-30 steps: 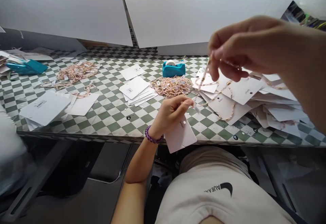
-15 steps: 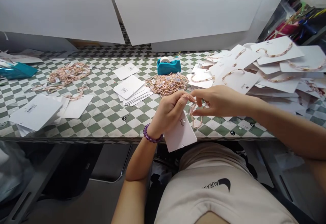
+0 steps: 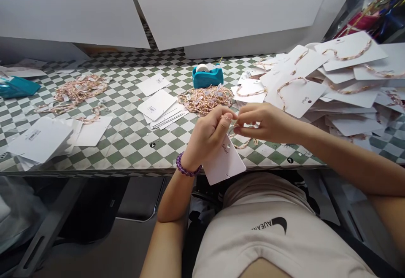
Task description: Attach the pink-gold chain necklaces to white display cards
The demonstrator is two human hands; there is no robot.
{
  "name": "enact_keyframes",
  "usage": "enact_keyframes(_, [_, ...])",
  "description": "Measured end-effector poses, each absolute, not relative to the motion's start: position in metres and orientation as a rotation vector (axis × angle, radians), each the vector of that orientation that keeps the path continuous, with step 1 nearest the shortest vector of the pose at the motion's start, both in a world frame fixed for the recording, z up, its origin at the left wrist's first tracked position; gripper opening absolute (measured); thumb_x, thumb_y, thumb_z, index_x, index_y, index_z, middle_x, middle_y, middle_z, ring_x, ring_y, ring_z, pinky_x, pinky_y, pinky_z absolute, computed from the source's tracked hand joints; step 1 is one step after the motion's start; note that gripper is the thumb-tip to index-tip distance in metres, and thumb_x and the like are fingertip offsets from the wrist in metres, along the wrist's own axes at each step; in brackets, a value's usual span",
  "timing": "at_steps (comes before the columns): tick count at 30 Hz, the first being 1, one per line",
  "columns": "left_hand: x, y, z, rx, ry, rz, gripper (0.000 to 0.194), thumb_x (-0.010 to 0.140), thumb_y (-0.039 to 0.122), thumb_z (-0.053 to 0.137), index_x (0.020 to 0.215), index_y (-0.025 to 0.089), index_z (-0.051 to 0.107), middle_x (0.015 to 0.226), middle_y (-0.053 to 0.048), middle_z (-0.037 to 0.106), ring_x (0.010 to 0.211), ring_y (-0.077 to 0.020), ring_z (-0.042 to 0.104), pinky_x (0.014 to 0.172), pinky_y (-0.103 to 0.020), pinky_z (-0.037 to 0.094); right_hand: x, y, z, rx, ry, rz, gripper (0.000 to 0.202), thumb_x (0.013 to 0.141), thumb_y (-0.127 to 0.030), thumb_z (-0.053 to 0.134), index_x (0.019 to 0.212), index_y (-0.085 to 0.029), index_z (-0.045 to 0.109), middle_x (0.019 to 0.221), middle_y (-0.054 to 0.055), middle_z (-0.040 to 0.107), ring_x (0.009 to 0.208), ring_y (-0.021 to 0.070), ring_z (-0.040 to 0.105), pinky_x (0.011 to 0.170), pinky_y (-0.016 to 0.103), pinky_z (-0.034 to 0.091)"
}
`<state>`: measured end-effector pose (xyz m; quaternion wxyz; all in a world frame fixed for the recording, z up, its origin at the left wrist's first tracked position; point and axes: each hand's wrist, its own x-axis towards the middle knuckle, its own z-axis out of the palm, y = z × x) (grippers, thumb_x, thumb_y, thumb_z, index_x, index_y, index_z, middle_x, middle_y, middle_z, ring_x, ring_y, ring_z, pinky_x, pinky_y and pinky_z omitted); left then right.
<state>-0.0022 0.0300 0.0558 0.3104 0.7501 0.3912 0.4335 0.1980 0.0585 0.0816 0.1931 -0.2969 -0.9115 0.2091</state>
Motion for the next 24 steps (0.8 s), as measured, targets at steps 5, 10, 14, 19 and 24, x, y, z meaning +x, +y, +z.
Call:
enact_keyframes(5, [-0.008,0.036,0.043,2.016,1.383,1.161,0.032,0.1,0.042,0.04,0.103,0.02,0.061,0.053,0.005,0.047,0.047,-0.012,0.044,0.051,-0.027,0.032,0.203,0.058,0.097,-0.769,-2.37,0.489,0.022,0.09,-0.034,0.062,0.079,-0.017,0.07,0.081,0.005,0.068,0.076,0.0129,0.059,0.071,0.029,0.047])
enact_keyframes(10, [-0.014,0.041,0.034,2.078,1.462,1.229,0.03,0.099,0.042,0.041,0.1,0.02,0.062,0.05,0.005,0.048,0.045,-0.0122,0.044,0.048,-0.027,0.029,0.205,0.055,0.118,-0.865,-2.144,0.647,0.018,0.085,-0.029,0.069,0.076,-0.014,0.068,0.068,0.002,0.066,0.063,0.0089,0.058,0.06,0.023,0.046])
enact_keyframes(14, [-0.029,0.041,0.034,1.965,1.218,1.062,0.025,0.093,0.026,0.046,0.113,0.022,0.059,0.069,0.002,0.06,0.056,-0.0124,0.053,0.05,-0.024,0.038,0.204,0.062,0.129,-0.778,-1.98,0.877,0.015,0.083,-0.024,0.072,0.077,-0.012,0.065,0.066,0.001,0.064,0.061,0.0066,0.059,0.056,0.018,0.048])
enact_keyframes(19, [-0.047,0.039,0.041,1.817,1.087,0.959,0.031,0.085,0.025,0.055,0.115,0.019,0.056,0.094,-0.005,0.062,0.08,-0.0157,0.06,0.061,-0.023,0.049,0.2,0.073,0.14,-0.631,-1.745,1.294,0.008,0.082,-0.011,0.067,0.077,-0.01,0.06,0.058,-0.003,0.059,0.047,0.0067,0.056,0.043,0.018,0.051])
enact_keyframes(24, [-0.043,0.048,0.035,1.634,1.134,1.274,0.026,0.089,0.04,0.06,0.103,0.019,0.056,0.095,-0.007,0.065,0.08,-0.0153,0.063,0.06,-0.024,0.051,0.189,0.066,0.166,-0.635,-1.67,1.409,0.015,0.086,-0.008,0.051,0.072,-0.013,0.054,0.054,-0.007,0.058,0.03,0.0012,0.036,0.027,0.011,0.024])
